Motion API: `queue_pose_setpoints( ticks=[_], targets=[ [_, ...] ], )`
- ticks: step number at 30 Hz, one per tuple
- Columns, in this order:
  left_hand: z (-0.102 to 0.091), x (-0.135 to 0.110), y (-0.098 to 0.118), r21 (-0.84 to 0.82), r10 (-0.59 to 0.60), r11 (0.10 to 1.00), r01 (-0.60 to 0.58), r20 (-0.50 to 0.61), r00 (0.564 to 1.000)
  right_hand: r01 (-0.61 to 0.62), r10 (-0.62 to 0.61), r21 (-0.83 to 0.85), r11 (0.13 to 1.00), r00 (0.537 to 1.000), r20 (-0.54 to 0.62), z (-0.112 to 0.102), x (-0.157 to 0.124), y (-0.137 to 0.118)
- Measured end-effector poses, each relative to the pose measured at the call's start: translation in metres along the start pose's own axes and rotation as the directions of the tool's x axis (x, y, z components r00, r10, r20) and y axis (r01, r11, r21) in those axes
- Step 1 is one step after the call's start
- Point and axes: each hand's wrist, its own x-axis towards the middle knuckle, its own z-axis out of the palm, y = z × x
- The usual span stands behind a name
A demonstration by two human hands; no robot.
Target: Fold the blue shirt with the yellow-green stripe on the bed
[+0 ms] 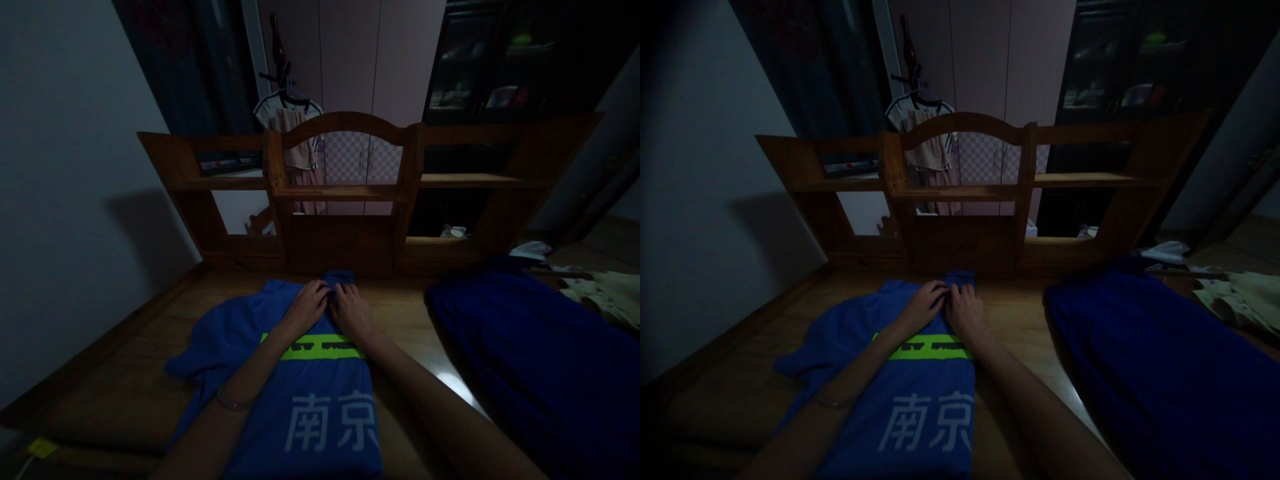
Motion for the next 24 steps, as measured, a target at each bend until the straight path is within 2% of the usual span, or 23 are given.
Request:
queue_pose_setpoints(
  ticks=[6,10,14,18,21,23,24],
  targets=[
    [-0.004,0.002,0.009,-0.026,-0.012,1.0,0.013,0.044,0.999,0.033,-0.032,-0.049,0.998,0.999,0.031,0.002,0.001,-0.002],
    [-0.002,0.001,0.006,-0.072,-0.053,0.996,0.055,0.035,0.998,0.059,-0.055,-0.08,0.995,0.997,0.046,0.0,0.0,-0.006],
    [0.004,0.0,0.0,-0.1,-0.035,0.994,0.039,0.042,0.999,0.072,-0.069,-0.088,0.994,0.997,0.037,-0.001,-0.001,-0.01],
    [0.007,0.004,-0.008,-0.247,-0.065,0.966,0.07,0.03,0.997,0.087,-0.086,-0.046,0.995,0.996,0.026,-0.008,0.011,-0.002],
    [0.005,0.009,-0.014,-0.307,-0.09,0.948,0.088,0.008,0.996,0.115,-0.115,-0.006,0.993,0.993,0.014,-0.042,0.022,0.004],
    [0.002,0.01,-0.016,-0.318,-0.103,0.943,0.095,-0.009,0.995,0.149,-0.144,0.04,0.988,0.985,-0.097,-0.085,0.017,-0.001],
    [0.001,0.01,-0.016,-0.322,-0.113,0.941,0.101,-0.019,0.993,0.195,-0.164,0.104,0.975,0.954,-0.25,-0.111,0.01,-0.007]
  ],
)
